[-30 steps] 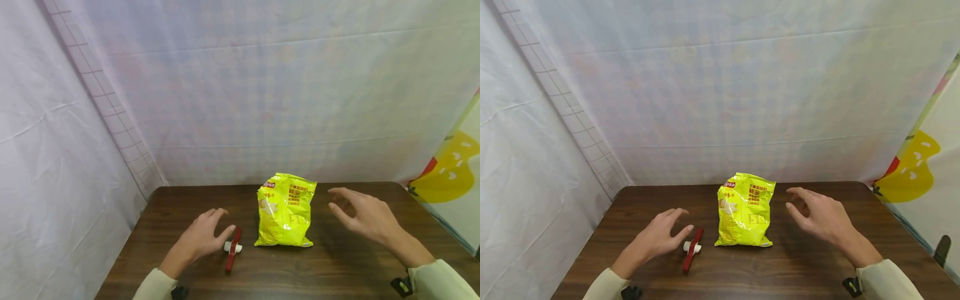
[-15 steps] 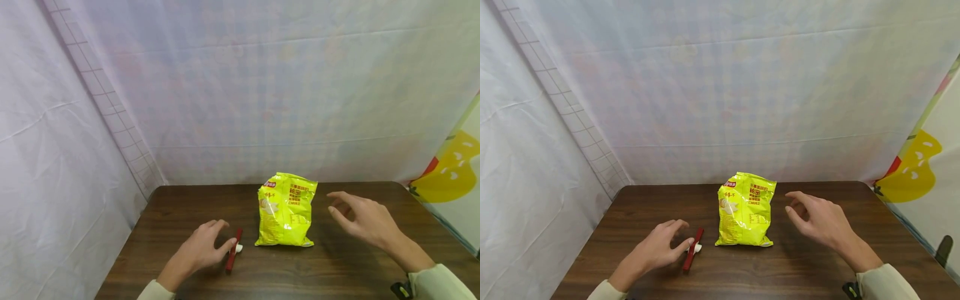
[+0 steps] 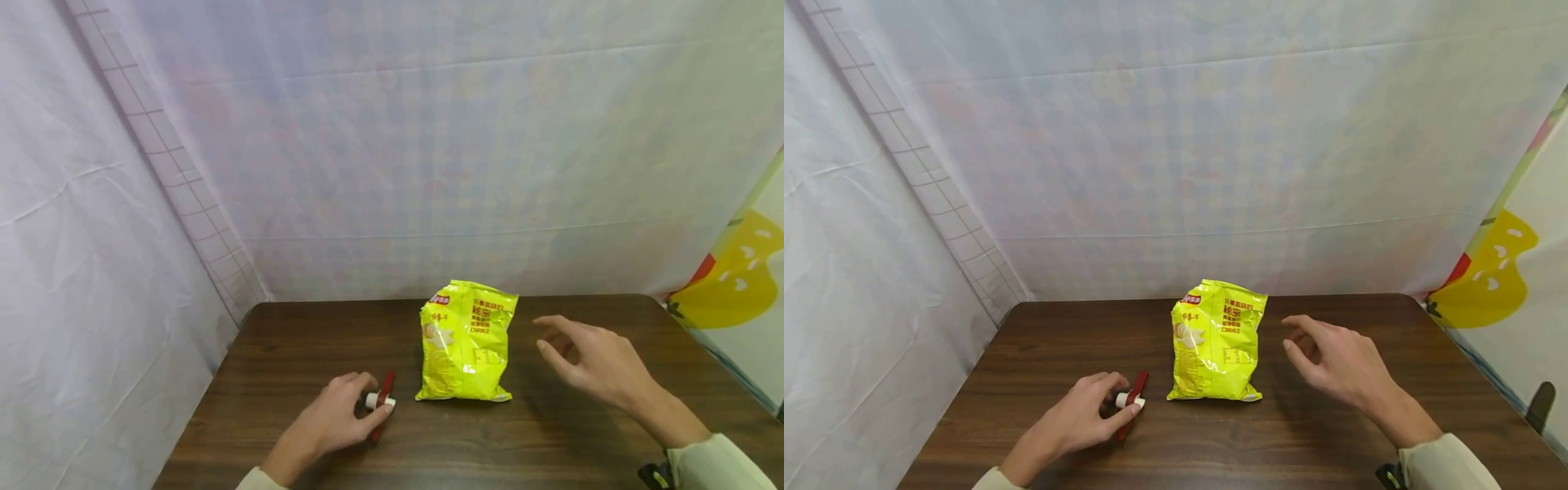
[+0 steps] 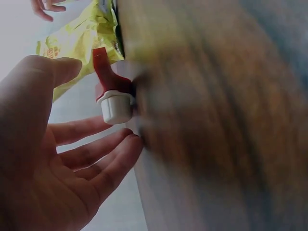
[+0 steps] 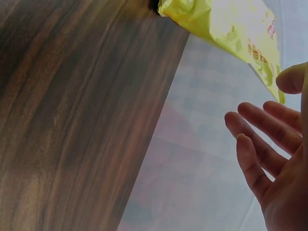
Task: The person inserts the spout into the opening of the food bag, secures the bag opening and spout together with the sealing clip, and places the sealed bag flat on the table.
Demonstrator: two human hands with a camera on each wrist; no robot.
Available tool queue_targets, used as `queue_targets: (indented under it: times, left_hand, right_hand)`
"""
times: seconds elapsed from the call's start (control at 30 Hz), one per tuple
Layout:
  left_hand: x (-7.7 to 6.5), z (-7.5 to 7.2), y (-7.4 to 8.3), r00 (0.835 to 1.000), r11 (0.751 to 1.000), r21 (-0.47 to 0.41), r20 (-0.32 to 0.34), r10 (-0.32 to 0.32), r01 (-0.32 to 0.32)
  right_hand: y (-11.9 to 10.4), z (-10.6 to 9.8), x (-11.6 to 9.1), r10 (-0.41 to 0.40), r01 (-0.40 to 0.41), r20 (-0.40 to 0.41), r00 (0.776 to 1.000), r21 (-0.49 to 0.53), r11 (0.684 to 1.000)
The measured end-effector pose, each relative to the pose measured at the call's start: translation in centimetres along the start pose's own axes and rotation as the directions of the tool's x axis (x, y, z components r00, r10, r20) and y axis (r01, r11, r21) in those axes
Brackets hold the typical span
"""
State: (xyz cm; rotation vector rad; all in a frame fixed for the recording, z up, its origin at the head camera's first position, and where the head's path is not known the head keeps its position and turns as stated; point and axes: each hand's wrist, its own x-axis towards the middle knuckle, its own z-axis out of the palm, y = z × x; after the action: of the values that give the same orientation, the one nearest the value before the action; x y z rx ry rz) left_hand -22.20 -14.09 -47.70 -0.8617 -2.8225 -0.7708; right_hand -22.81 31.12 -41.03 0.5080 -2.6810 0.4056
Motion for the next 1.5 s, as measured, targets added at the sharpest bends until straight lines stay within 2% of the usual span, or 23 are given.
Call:
queue_targets:
  times: [0.27,0.57,0.9,1.03,1.2,1.33,1.5]
  left_hand:
    - [0.2,0.4,0.3,1.0,0.998,-0.057,-0.006,0.021,-0.022]
    - [0.4,0.6,0.4,0.996,0.998,-0.052,-0.072,0.042,-0.046]
    - [0.3,0.5,0.7,0.999,0.988,-0.151,-0.009,0.032,-0.032]
    - [0.0,0.3,1.5,0.998,0.977,-0.204,0.013,0.059,-0.055]
    - [-0.3,-0.2,3.4,0.993,0.967,-0.234,0.036,0.111,-0.1]
    - [-0.5,-0.5,4.9,0.987,0.967,-0.213,0.043,0.152,-0.14]
    - [-0.6,-0.5,5.7,0.972,0.964,-0.129,0.018,0.236,-0.231]
  right_hand:
    - [0.0,0.1,-0.1,0.013,-0.013,0.008,1.0,0.002,1.0]
    - [-0.1,0.5,-0.4,0.0,0.0,-0.007,1.0,-0.001,1.0]
    - [-0.9,1.5,-1.2,-0.029,0.029,-0.005,1.0,0.048,0.998]
    - [-1.6,2.1,-1.4,-0.043,0.043,0.0,0.999,0.092,0.995]
    - [-2.8,2.7,-1.7,-0.047,0.041,0.027,0.999,0.178,0.983]
    - [-3.6,3.3,-2.0,-0.051,0.039,0.043,0.998,0.232,0.972]
    - [-4.4,3.9,-2.4,-0.077,0.054,0.065,0.995,0.299,0.953]
